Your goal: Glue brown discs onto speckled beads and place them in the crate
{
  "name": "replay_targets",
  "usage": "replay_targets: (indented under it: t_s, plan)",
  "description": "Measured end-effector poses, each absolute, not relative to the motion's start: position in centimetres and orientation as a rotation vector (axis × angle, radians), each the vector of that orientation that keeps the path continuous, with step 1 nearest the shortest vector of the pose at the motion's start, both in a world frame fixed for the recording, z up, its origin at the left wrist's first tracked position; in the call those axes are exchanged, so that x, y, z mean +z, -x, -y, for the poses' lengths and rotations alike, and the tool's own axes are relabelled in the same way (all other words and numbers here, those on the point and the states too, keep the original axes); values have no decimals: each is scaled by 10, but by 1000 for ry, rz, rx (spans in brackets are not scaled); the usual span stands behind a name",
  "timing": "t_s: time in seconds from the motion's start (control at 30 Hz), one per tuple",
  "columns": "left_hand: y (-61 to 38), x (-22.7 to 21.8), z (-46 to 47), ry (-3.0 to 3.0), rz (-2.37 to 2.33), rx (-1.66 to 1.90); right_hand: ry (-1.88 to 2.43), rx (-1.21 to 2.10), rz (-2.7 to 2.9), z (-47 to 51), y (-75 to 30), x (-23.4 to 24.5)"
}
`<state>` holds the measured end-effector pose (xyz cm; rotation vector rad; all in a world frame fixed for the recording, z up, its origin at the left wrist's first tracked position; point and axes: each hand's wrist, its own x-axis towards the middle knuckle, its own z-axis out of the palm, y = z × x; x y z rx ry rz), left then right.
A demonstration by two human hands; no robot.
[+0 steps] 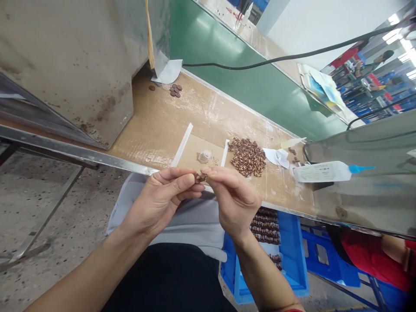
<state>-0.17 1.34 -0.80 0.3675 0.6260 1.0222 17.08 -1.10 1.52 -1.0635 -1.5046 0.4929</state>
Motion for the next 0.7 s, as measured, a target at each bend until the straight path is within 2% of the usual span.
replay_targets:
  t_s: [0.47, 0.7]
  plan:
    - [-7, -7, -8, -390, -782, 994, 1107, 380, 1530, 22, -177, 6]
    - [-19, -21, -5, -625, -881, 822, 1297, 357, 1495, 43, -207, -4]
